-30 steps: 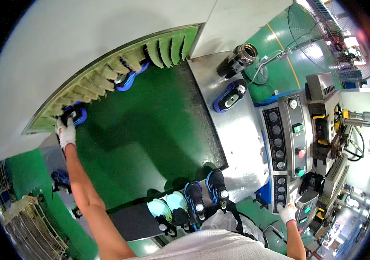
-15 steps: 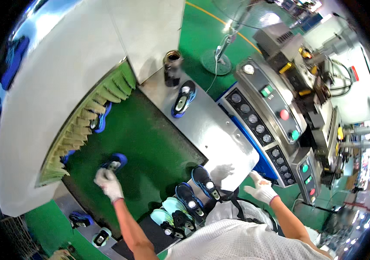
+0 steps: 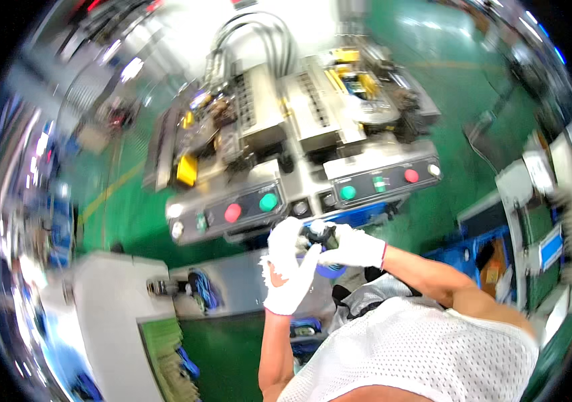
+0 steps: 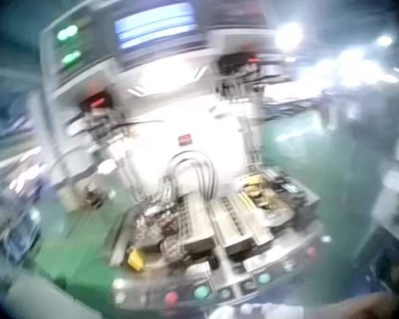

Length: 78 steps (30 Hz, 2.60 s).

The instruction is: The person uses a press machine and a heated conveyor tunnel to process athletic shoes, placing shoes into the machine for pressing and then onto the belt.

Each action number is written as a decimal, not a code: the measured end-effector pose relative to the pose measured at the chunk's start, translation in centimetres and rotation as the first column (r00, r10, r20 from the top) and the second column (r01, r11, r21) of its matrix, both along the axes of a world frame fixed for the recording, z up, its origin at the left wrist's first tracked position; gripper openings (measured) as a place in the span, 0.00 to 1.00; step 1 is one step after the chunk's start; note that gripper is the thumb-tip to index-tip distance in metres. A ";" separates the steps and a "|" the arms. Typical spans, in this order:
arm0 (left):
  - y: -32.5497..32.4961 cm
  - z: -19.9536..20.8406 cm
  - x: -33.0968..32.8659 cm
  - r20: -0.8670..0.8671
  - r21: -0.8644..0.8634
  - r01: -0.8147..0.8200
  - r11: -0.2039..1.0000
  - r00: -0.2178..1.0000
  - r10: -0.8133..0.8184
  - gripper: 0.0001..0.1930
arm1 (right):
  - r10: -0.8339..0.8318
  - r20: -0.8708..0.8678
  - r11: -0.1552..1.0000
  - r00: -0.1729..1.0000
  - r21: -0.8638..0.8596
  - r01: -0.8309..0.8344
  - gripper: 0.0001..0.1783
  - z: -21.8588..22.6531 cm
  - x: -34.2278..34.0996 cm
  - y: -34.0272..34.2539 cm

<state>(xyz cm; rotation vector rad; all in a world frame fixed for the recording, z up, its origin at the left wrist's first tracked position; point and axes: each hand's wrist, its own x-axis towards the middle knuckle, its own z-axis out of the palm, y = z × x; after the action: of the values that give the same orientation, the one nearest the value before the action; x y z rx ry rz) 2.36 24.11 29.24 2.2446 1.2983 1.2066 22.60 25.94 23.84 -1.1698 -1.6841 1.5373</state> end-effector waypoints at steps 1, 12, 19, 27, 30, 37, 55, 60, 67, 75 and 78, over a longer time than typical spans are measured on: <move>1.5 1.9 1.9 0.024 -0.037 0.021 0.999 1.000 -0.020 0.30 | -0.088 -0.122 0.985 0.989 -0.159 0.068 0.41 2.3 2.8 0.2; 22.5 3.1 22.4 -0.011 -0.194 0.049 0.980 0.999 -0.052 0.27 | -0.700 -0.606 0.713 0.378 -0.561 0.421 0.22 3.0 23.1 0.8; 39.1 -0.4 38.6 -0.125 -0.557 -0.147 0.817 0.988 0.092 0.35 | -0.821 -0.536 0.549 0.196 -0.650 0.525 0.31 3.5 30.4 0.9; 52.7 -11.3 38.9 -0.277 -0.445 -0.308 0.841 0.940 0.197 0.36 | -0.902 -0.409 0.406 0.139 -0.691 0.598 0.37 5.0 32.5 -0.2; 52.9 -6.7 37.2 0.028 -0.695 -0.120 0.709 0.981 0.194 0.26 | -0.890 -0.345 0.455 0.298 -0.626 0.634 0.30 5.8 32.7 1.7; 37.3 3.0 27.9 0.310 -0.436 0.030 0.899 0.943 0.119 0.23 | -0.824 -0.276 0.566 0.495 -0.450 0.691 0.26 9.2 31.1 11.5; -11.6 -18.5 2.3 -0.444 -0.538 -0.841 -0.049 0.234 0.865 0.32 | -0.655 0.675 0.749 0.340 0.520 0.411 0.33 -6.7 24.1 51.2; -14.0 -27.4 3.3 -0.535 -0.605 -0.722 -0.335 0.057 0.843 0.38 | -0.480 0.694 0.876 0.537 0.403 0.263 0.40 -5.1 27.0 51.7; -16.3 -20.8 2.9 -0.353 -0.686 -0.715 -0.135 0.165 0.921 0.37 | -0.362 0.368 0.625 0.857 0.777 -0.070 0.48 -1.1 9.8 19.4; -23.3 -20.3 1.1 -0.131 -0.627 -0.777 -0.050 0.042 0.990 0.38 | -0.213 0.919 0.688 0.333 0.383 -0.617 0.54 -10.4 5.8 11.8; -24.6 -24.7 3.5 -0.033 -0.755 -0.654 -0.043 -0.028 0.999 0.42 | 0.182 0.856 0.717 0.483 0.220 -0.661 0.62 -8.1 -2.9 5.2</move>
<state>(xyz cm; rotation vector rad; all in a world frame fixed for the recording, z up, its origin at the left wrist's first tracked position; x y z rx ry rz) 5.85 -0.51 4.49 0.0893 2.4869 1.2549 19.69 31.15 15.79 -1.2132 -2.9948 0.5913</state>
